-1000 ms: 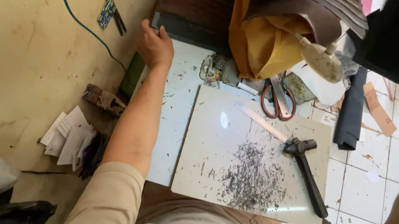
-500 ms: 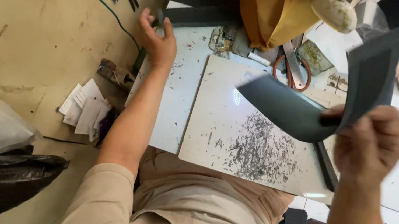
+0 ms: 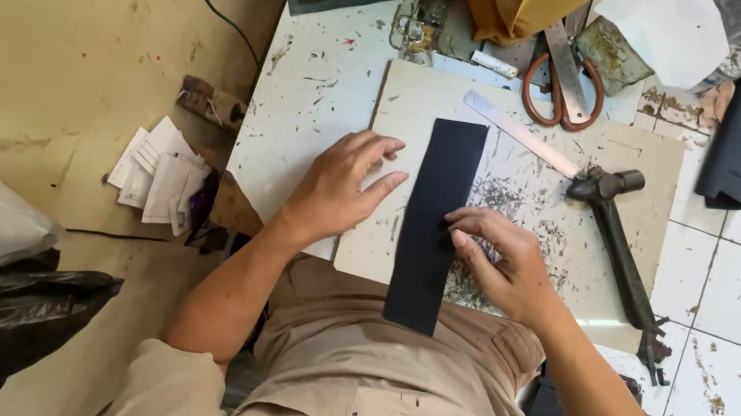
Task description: Measuring, folding, and hammering leather pieces to prepare them for assembly
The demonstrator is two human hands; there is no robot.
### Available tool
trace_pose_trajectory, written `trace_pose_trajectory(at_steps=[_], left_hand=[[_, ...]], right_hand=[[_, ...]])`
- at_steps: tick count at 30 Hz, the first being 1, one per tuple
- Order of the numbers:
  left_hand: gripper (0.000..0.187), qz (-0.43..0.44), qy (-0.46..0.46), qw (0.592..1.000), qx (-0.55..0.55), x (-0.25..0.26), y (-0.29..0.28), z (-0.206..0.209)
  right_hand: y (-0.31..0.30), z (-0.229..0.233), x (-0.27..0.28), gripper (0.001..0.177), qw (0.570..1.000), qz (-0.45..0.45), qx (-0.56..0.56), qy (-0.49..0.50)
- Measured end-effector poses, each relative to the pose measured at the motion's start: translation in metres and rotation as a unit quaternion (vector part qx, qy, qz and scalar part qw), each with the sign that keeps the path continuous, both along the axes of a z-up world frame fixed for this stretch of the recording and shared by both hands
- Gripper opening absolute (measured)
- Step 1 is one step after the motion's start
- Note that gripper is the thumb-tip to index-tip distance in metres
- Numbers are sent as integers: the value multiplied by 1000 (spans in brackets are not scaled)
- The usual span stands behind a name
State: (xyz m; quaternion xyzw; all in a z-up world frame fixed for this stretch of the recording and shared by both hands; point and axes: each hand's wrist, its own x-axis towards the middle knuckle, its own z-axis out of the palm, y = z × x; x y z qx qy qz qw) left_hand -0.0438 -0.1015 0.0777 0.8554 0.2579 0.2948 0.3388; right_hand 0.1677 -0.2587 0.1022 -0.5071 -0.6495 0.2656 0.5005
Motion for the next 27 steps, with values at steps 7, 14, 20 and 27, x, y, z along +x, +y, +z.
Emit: trace_pose_trajectory(at_steps=[7,14,20,27], left_hand=[[78,97,126,983,92,24,-48,-15],[92,48,186,980,60,51,-54,-8],[79,-124,195,973,13,49,-27,-22],[71,-247,156,954,-71,68,-25,-1]], right_hand=[[11,-18,44,17,982,-10,-90,-168],[53,-59,138,40,891,-135,-167,-401],[74,-51,137,36,899,-129,-266,-324],[88,-39,128,25,892,-149,-318,-286]])
